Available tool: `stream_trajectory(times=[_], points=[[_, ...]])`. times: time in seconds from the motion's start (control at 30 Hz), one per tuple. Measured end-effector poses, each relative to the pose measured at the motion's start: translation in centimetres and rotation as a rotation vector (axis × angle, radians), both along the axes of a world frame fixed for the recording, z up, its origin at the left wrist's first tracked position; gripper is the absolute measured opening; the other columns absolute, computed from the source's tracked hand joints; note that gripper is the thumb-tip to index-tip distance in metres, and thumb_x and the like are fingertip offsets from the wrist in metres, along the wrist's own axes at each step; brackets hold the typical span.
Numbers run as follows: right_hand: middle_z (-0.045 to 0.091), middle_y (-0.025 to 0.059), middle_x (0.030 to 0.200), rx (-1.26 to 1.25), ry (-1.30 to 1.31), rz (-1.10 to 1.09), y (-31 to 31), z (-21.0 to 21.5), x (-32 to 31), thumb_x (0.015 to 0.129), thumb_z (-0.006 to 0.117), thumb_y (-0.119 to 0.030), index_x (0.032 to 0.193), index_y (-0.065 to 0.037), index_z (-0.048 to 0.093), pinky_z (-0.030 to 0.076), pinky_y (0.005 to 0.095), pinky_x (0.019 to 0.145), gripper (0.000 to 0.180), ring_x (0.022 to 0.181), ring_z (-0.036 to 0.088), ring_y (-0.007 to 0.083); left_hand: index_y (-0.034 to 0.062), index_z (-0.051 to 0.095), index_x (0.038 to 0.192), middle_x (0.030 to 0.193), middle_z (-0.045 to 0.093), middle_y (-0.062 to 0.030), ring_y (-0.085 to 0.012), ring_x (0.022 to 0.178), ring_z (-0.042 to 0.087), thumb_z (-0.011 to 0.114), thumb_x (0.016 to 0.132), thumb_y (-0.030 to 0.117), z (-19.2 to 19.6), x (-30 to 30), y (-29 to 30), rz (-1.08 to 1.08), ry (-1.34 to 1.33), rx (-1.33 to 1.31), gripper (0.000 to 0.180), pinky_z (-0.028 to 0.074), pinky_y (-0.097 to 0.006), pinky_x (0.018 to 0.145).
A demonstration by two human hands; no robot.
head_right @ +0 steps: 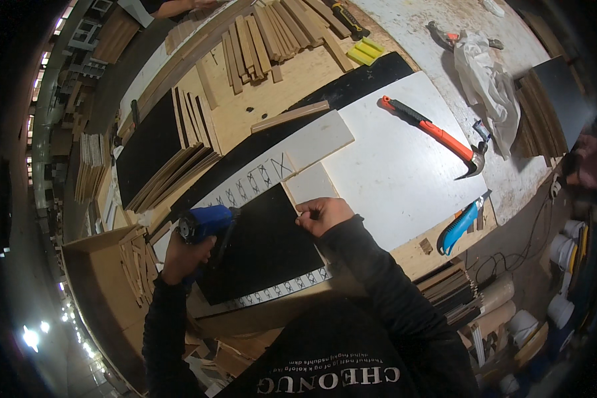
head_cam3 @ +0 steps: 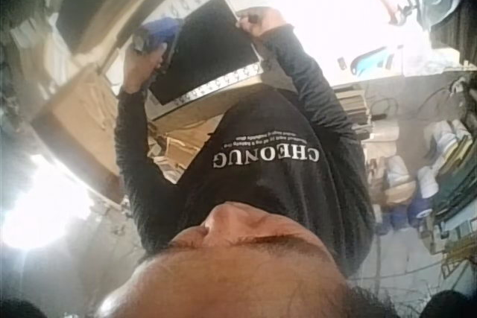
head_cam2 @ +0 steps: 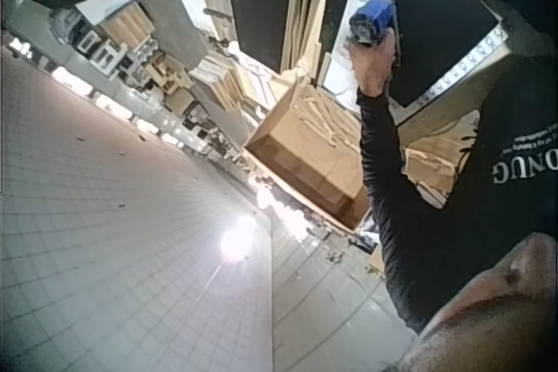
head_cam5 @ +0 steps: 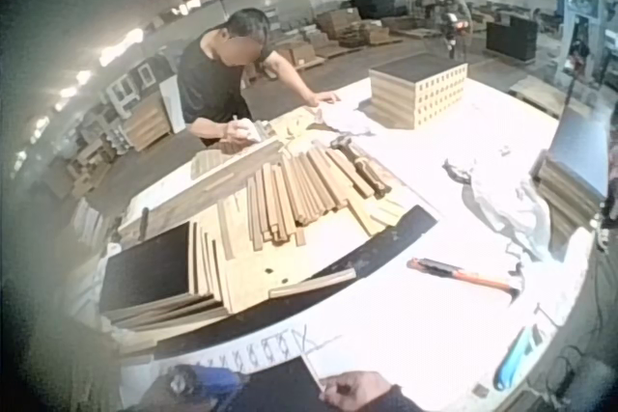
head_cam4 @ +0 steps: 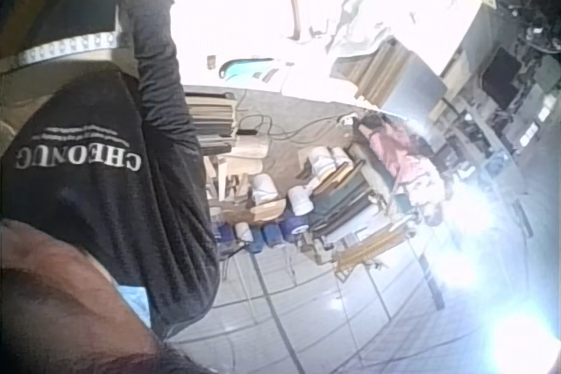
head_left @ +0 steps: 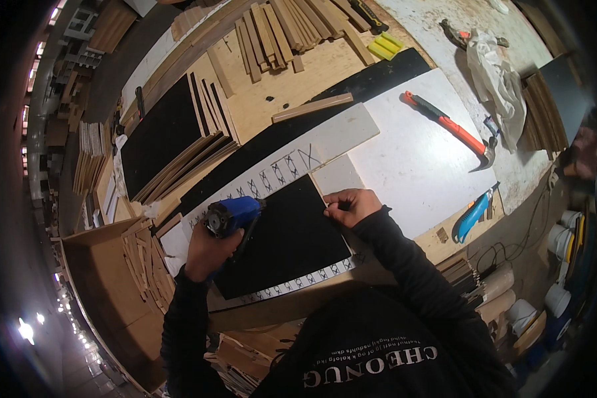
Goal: The person fastens wooden boards together using a pneumatic nail gun, gathers wooden slats from a nearby pile, cuts open a small packet with a utility knife, and attaches the slats onto a panel using the nail gun before lifting the assembled slotted panel.
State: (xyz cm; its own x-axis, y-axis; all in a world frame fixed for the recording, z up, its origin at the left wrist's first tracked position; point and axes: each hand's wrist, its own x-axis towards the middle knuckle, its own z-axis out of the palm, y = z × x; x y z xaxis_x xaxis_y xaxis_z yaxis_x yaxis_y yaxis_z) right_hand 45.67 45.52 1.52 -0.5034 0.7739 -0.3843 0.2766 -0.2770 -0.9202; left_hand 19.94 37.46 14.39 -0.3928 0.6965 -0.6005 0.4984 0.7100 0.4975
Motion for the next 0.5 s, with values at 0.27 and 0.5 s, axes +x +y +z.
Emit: stream_trajectory(times=[0.27, 0.5], points=[[0.064, 0.0049, 0.067, 0.073, -0.024, 0.031, 0.1, -0.5, 0.1, 0.074, 0.064, 0.0, 0.094, 0.003, 0.065, 0.048, 0.0213, 0.064, 0.021, 0.061, 0.059, 0.0099, -0.0036, 0.06, 0.091, 0.064, 0.061, -0.0092, -0.0145, 0.053, 0.06, 0.068, 0.072, 0.021, -0.1, 0.0, 0.1, -0.056, 0.059, 0.037, 0.032, 0.047, -0.028, 0.05], [0.067, 0.0112, 0.074, 0.038, 0.021, 0.024, 0.0, -0.4, 0.3, 0.078, 0.055, -0.003, 0.089, 0.002, 0.065, 0.051, 0.0255, 0.068, 0.016, 0.072, 0.067, 0.0179, -0.0036, 0.06, 0.088, 0.063, 0.061, -0.0081, -0.0129, 0.051, 0.059, 0.069, 0.073, 0.025, 0.8, 1.7, 0.7, -0.048, -0.038, 0.072, 0.033, 0.046, -0.026, 0.048]])
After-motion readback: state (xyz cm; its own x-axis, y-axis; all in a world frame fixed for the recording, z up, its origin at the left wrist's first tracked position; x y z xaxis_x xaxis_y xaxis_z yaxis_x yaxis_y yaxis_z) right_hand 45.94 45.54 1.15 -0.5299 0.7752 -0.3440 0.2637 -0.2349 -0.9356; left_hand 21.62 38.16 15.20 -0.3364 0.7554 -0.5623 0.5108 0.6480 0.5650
